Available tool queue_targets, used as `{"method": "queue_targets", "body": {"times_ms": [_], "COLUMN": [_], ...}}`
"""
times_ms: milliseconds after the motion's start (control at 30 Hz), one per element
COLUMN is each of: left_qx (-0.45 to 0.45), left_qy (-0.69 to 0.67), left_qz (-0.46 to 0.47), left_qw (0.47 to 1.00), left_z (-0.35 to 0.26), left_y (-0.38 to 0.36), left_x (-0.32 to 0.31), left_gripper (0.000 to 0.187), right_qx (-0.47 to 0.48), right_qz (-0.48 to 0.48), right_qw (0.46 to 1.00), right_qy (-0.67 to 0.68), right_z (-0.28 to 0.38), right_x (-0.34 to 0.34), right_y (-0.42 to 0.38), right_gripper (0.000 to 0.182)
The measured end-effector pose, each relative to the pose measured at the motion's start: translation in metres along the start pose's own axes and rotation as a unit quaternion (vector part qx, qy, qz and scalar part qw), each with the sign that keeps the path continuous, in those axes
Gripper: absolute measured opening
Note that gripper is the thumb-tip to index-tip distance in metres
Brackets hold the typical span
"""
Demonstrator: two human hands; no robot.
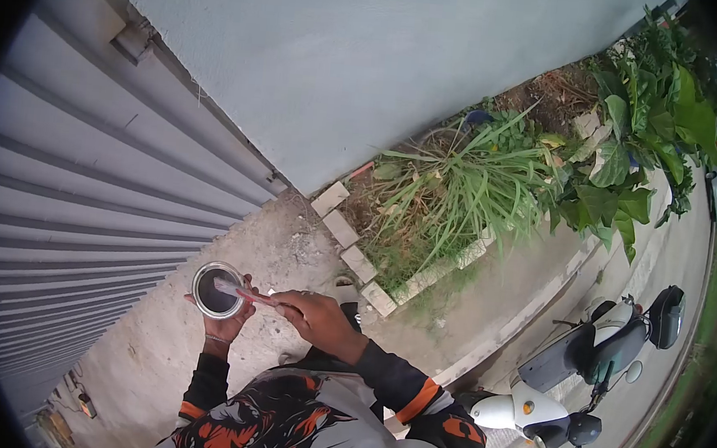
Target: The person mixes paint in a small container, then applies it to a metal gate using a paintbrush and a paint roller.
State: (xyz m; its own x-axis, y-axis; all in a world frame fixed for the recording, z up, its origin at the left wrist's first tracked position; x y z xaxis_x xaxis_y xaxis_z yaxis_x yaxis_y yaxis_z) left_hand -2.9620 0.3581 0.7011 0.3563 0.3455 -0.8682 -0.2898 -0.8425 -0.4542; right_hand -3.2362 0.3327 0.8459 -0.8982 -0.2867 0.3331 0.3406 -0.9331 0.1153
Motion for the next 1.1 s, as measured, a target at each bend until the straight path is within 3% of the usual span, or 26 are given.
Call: {"method": "queue_targets", "body": {"times_ms": [67,200,333,500,700,900,1100], "left_qx": [-0.012,-0.061,-0.129,-0.221,-0.374,-0.521,-0.649], "left_qy": [-0.014,-0.063,-0.112,-0.189,-0.169,-0.226,-0.342], "left_qz": [0.007,0.002,0.011,0.054,-0.068,-0.234,-0.217], "left_qw": [1.000,0.996,0.985,0.955,0.909,0.789,0.644], "left_z": [-0.008,-0.027,-0.049,-0.078,-0.084,-0.039,0.003], "left_y": [-0.027,-0.086,-0.168,-0.296,-0.494,-0.665,-0.743], "left_x": [0.015,0.058,0.098,0.183,0.294,0.367,0.410], "left_gripper": [0.127,0.124,0.124,0.131,0.133,0.134,0.132], "right_qx": [-0.004,-0.124,-0.174,-0.196,-0.168,-0.199,-0.329], "right_qz": [-0.003,0.091,0.095,0.078,0.134,0.254,0.344], "right_qw": [1.000,0.981,0.941,0.930,0.937,0.928,0.870], "right_qy": [0.031,0.119,0.276,0.301,0.276,0.186,0.128], "right_z": [0.005,0.021,0.046,0.064,0.106,0.093,-0.013], "right_x": [-0.024,-0.091,-0.176,-0.289,-0.435,-0.587,-0.705], "right_y": [-0.005,-0.016,-0.033,-0.054,-0.060,-0.062,-0.067], "right_gripper": [0.028,0.029,0.031,0.031,0.029,0.040,0.037]}}
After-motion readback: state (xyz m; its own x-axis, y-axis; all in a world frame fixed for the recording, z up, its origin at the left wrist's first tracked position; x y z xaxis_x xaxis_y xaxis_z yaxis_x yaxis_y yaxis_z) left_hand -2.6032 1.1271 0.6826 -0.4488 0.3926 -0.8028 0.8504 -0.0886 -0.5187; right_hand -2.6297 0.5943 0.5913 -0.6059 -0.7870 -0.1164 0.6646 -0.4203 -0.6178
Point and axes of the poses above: each hand's wrist, its own y-axis towards the middle knuckle, its own x-axis out of the back of the hand, z = x × y, the point moved 5 cm from there along y, towards the middle knuckle, and after that the axes turned 5 degrees about -y, right-handed, at the moved point
